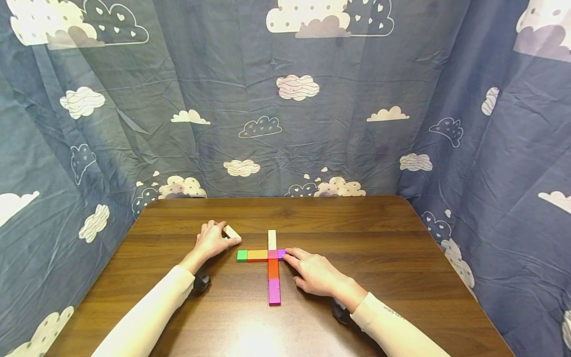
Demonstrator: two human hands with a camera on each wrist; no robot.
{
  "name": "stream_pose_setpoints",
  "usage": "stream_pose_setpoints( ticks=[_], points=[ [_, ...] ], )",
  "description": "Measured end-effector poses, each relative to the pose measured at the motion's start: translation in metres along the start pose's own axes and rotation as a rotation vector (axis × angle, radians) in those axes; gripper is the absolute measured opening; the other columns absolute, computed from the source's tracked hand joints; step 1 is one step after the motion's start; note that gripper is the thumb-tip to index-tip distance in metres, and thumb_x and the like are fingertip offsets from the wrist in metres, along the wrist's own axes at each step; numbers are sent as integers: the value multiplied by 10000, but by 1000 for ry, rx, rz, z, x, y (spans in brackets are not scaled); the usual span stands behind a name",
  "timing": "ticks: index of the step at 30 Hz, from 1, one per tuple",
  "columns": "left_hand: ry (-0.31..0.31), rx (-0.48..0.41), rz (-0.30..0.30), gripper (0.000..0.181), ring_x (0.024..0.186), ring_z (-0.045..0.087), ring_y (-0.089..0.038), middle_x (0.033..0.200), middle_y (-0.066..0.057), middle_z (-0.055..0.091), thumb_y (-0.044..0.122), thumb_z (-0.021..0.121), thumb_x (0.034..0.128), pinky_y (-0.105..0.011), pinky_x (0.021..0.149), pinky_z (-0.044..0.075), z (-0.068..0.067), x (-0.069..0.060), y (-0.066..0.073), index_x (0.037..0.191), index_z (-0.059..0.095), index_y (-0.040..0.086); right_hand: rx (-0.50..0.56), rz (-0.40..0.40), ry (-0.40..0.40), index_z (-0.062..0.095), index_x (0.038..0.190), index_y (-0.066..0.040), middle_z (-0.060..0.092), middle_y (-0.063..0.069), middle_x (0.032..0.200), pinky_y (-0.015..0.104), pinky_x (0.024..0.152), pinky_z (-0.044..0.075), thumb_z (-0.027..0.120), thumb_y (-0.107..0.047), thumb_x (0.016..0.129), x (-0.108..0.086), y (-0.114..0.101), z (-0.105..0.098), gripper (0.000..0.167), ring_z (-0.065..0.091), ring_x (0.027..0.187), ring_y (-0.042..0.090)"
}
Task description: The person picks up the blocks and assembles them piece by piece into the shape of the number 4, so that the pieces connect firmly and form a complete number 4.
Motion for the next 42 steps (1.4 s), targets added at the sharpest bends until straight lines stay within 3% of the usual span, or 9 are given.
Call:
stream_pose_setpoints(
  ticks=[7, 16, 26, 36, 42],
  points=[
    [-1, 18, 3, 668, 1125, 455, -389, 1177, -186, 538, 556, 805, 773, -583, 865, 411, -1, 0, 2, 1185, 689, 42, 1, -6, 9, 536, 1438, -61, 505, 129, 1458, 462, 856, 563, 737, -201, 844, 0, -1, -2, 642, 659, 1096, 292],
    [-7, 10, -3, 635, 1119, 447, -385, 1159, -180, 531, 535, 818, 763, -572, 864, 403, 0, 0, 1, 1154, 695, 51, 3, -11, 24, 541, 1434, -62, 506, 128, 1457, 461, 848, 566, 741, -201, 836, -1, -1, 0, 646, 655, 1109, 288],
    [-1, -9, -22, 633, 1146, 439, -399, 1192, -194, 528, 498, 833, 757, -591, 911, 396, 1, 0, 3, 1185, 664, 64, -8, 1, 19, 543, 1436, -72, 501, 127, 1465, 476, 848, 565, 742, -212, 841, -1, 0, 2, 643, 649, 1123, 299],
    [61, -13, -29, 720, 1144, 462, -389, 1170, -164, 577, 435, 877, 701, -568, 901, 399, 1, 2, 7, 1277, 610, 95, -9, -3, 17, 543, 1434, -68, 498, 128, 1467, 470, 852, 564, 742, -209, 844, -1, 0, 1, 638, 648, 1126, 294],
    [95, -60, 1, 751, 1094, 491, -387, 1128, -147, 620, 338, 905, 666, -562, 857, 418, 0, 0, 14, 1309, 571, 136, -8, -2, 13, 540, 1437, -70, 495, 133, 1471, 472, 860, 562, 744, -212, 849, 0, 0, 1, 638, 644, 1136, 297]
  ],
)
Point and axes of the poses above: each hand's wrist, its own x-axis towards the middle knuckle, its own z-axis out of the palm, y = z × x, the point moved 8 cm from there along x, towards the middle knuckle
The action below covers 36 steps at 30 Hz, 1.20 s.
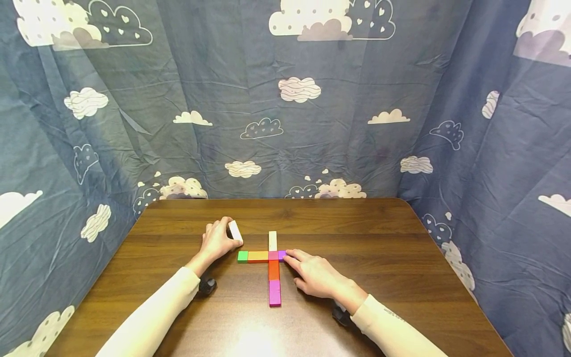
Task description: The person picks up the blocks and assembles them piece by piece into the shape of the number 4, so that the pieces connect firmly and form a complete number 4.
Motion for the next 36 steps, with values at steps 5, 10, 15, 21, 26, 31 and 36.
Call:
stream_pose_setpoints(
  ticks=[5, 10, 15, 21, 26, 31, 36],
  points=[
    [8, -60, 15, 768, 1072, 515, -389, 1072, -108, 663, 248, 922, 663, -579, 865, 411, 1, -2, 3, 1331, 551, 178, -1, -2, 0, 536, 1440, -70, 493, 135, 1474, 467, 872, 558, 744, -214, 850, 0, 0, 0, 642, 637, 1152, 295],
    [2, -105, 36, 787, 1030, 554, -372, 919, -44, 669, 159, 921, 675, -593, 862, 406, 3, -2, 7, 1361, 541, 212, 0, -4, 2, 536, 1441, -69, 495, 134, 1473, 463, 885, 554, 743, -213, 851, 0, 0, 0, 642, 632, 1164, 290],
    [-2, -121, 50, 795, 913, 605, -288, 836, -9, 673, 101, 900, 679, -569, 847, 417, 3, -1, 10, 1374, 539, 239, 2, -8, 6, 538, 1439, -70, 497, 130, 1470, 460, 876, 558, 743, -212, 848, 0, 0, 0, 642, 638, 1150, 287],
    [2, -153, 72, 755, 755, 589, -203, 758, 23, 648, 59, 879, 696, -546, 816, 426, 4, -2, 11, 1361, 560, 223, -1, -1, 4, 537, 1441, -74, 498, 126, 1469, 468, 871, 558, 741, -214, 852, 0, 1, 0, 639, 640, 1146, 291],
    [22, -194, 110, 626, 669, 527, -189, 716, 19, 604, 17, 814, 760, -424, 689, 436, 2, -1, 14, 1316, 600, 208, 2, 2, -1, 533, 1444, -72, 492, 129, 1474, 470, 878, 555, 742, -214, 855, -1, 0, 1, 641, 636, 1155, 295],
    [3, -214, 153, 576, 604, 466, -158, 687, 30, 557, -15, 769, 795, -341, 609, 384, 3, 0, 18, 1302, 615, 210, 2, -2, -1, 532, 1445, -70, 488, 131, 1479, 465, 888, 552, 738, -215, 856, -1, 1, 2, 640, 629, 1168, 295],
    [-11, -224, 181, 576, 582, 454, -138, 677, 35, 552, -29, 763, 789, -338, 615, 387, 2, 1, 21, 1302, 627, 197, -2, -12, 4, 532, 1444, -73, 494, 120, 1472, 453, 869, 561, 737, -213, 848, -1, 1, 2, 645, 639, 1148, 279]
  ],
)
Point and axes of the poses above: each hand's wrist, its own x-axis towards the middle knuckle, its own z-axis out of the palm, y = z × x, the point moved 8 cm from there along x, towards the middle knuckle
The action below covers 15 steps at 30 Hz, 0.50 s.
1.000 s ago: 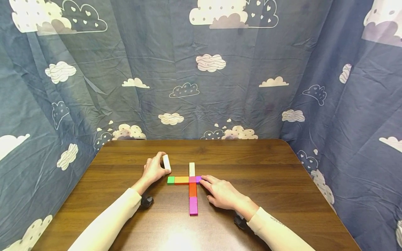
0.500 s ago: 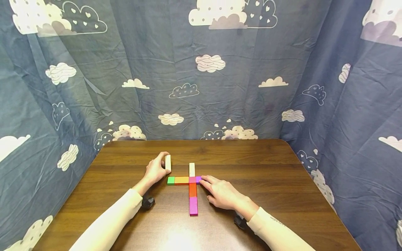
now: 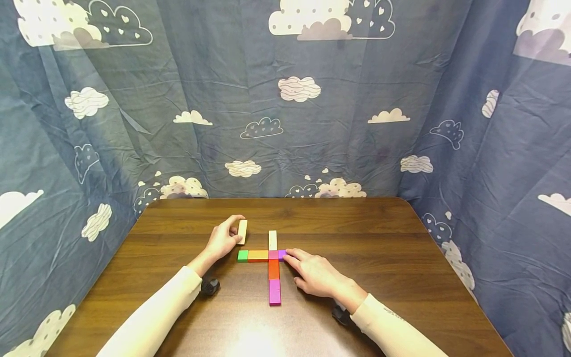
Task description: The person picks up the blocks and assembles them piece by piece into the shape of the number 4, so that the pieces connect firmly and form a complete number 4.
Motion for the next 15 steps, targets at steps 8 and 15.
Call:
stream_pose_setpoints(
  ticks=[8, 15],
  points=[
    [-65, -36, 18, 567, 626, 504, -144, 709, 22, 602, -29, 766, 785, -333, 635, 422, -3, 1, 0, 1287, 640, 203, 6, -1, 1, 531, 1444, -69, 496, 121, 1469, 451, 858, 565, 744, -208, 843, 0, -1, -1, 653, 643, 1137, 279],
    [-157, -42, 44, 577, 725, 538, -179, 756, 1, 618, -32, 764, 805, -352, 686, 446, -2, 0, 2, 1331, 641, 172, 23, 4, 2, 544, 1430, -51, 504, 147, 1460, 471, 879, 555, 748, -189, 839, 1, -2, -3, 641, 629, 1169, 299]
  ],
)
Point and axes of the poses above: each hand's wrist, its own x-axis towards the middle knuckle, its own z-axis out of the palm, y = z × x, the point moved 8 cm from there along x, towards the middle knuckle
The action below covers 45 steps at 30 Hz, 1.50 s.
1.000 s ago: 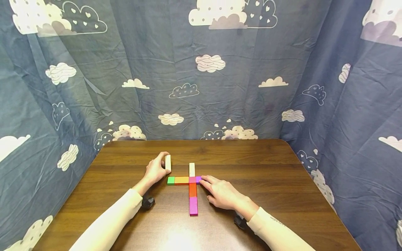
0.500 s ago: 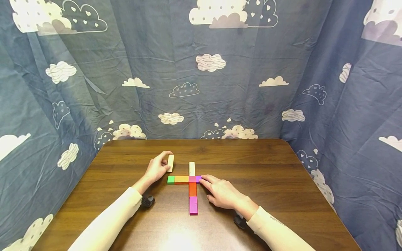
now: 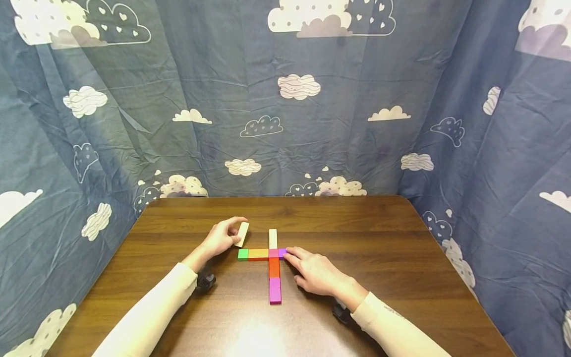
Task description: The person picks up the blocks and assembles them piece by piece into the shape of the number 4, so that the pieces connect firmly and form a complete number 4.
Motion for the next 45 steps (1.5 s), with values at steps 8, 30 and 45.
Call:
stream_pose_setpoints(
  ticks=[8, 30, 45],
  points=[
    [-71, 9, -35, 608, 712, 537, -163, 781, 0, 635, -14, 746, 834, -332, 679, 448, 1, 0, -4, 1410, 591, 107, -2, -1, -16, 530, 1442, -61, 488, 133, 1476, 463, 876, 557, 737, -199, 848, 0, 1, 3, 644, 624, 1177, 288],
    [-80, 110, -65, 379, 701, 561, -122, 725, 38, 641, 57, 743, 847, -297, 668, 451, 6, -1, -10, 1225, 720, 39, -10, 13, -15, 530, 1444, -75, 484, 120, 1482, 464, 878, 556, 734, -202, 846, 0, 2, 1, 645, 624, 1176, 288],
    [-40, 131, -90, 237, 750, 568, -147, 795, 15, 675, 84, 755, 857, -321, 687, 459, 9, 1, -10, 1092, 783, 77, -23, 7, -2, 533, 1442, -78, 485, 115, 1479, 456, 899, 549, 737, -213, 841, 0, 3, 4, 649, 608, 1202, 281]
  ],
)
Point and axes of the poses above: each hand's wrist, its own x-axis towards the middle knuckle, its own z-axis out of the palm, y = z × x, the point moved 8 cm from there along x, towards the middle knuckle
